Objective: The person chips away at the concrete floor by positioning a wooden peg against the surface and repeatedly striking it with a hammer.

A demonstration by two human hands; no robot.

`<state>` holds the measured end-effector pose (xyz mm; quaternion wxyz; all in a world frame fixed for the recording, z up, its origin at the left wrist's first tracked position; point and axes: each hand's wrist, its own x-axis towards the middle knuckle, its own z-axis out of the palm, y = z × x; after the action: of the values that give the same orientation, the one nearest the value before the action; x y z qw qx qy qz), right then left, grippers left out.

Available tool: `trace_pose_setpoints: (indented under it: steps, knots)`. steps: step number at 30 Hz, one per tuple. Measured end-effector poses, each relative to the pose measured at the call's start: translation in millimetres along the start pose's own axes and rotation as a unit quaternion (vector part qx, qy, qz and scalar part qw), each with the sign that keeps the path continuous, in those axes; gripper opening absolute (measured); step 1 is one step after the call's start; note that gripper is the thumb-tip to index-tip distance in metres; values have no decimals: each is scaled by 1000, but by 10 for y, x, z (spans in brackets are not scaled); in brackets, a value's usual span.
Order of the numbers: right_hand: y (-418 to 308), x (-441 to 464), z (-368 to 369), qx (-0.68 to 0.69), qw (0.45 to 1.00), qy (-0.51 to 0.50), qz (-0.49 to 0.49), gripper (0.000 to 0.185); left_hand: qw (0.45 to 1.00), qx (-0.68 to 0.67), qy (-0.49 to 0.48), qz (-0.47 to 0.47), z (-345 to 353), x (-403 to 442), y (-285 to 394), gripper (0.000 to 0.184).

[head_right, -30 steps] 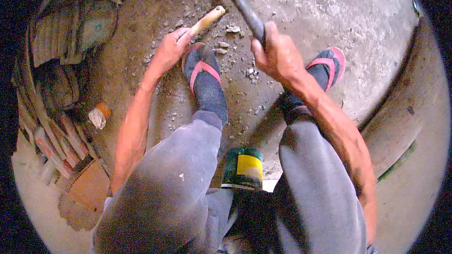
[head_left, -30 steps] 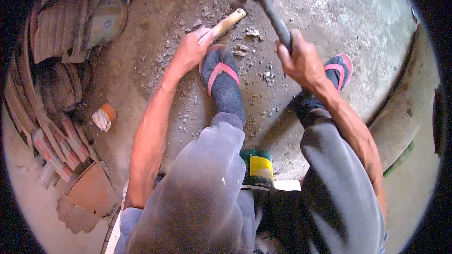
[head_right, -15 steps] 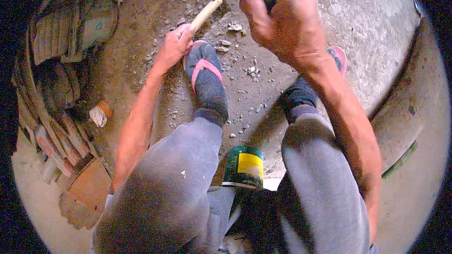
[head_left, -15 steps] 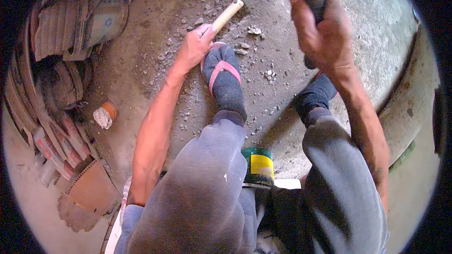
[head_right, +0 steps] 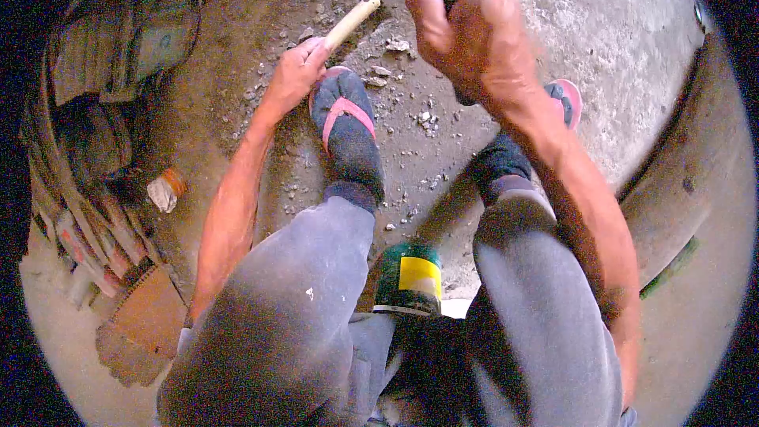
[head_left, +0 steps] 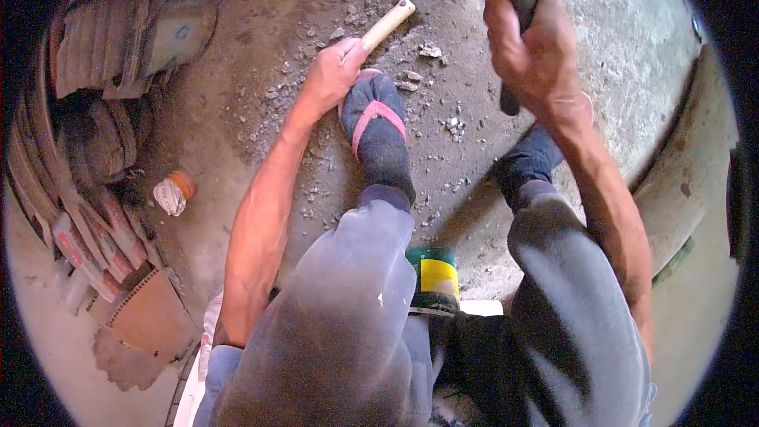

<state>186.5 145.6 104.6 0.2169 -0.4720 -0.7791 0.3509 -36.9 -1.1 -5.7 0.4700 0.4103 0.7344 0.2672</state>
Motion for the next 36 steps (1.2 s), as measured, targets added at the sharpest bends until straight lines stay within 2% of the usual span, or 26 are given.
trace_pose_setpoints:
  steps: [2,4,5,7,9,10,12,13,14,16,21,24,26,31,34,35,36]
  knots:
    - [457,-190,282,-2,1000,-18,14,31,999,38,0,30,-7,13,-48,38]
    - [606,-160,223,-99,967,-235,-26,33,994,71,3,88,-14,82,-121,41]
    - [664,-196,208,-76,963,-255,46,33,995,68,-2,79,-12,88,-170,42]
    - [542,-161,139,-66,975,-206,52,31,996,60,-12,58,-29,39,-80,43]
    - [418,-222,131,-42,985,-155,64,27,997,72,-34,-5,-31,6,34,43]
    - [458,-222,178,-17,992,-120,30,27,996,80,-41,-30,-55,36,84,43]
    - [617,-338,366,33,998,-51,-33,26,999,42,-25,-3,-45,13,48,42]
    - [690,-386,374,6,995,-100,-24,26,999,23,-20,11,-23,-1,40,42]
    - [931,-361,402,-35,976,-216,-4,26,1000,4,-13,27,-7,12,41,41]
    - [916,-344,339,-44,966,-253,13,28,999,40,-15,1,-29,13,146,37]
    - [855,-391,184,-60,962,-242,109,33,990,134,-33,7,-129,86,97,31]
    - [812,-433,52,-49,965,-220,134,36,988,137,26,64,-242,65,167,37]
    - [666,-371,-85,-47,959,-225,165,37,989,134,22,62,-264,76,192,36]
    - [468,-199,-176,23,991,-115,69,34,992,109,18,56,-78,125,-88,35]
    - [175,-70,-222,8,1000,-18,-5,34,989,131,23,60,-60,111,-240,36]
    - [-1,-36,-253,59,993,-57,84,30,990,127,19,63,-65,112,-245,36]
    - [45,-32,-190,57,998,-31,26,29,990,123,17,66,-71,102,-200,36]
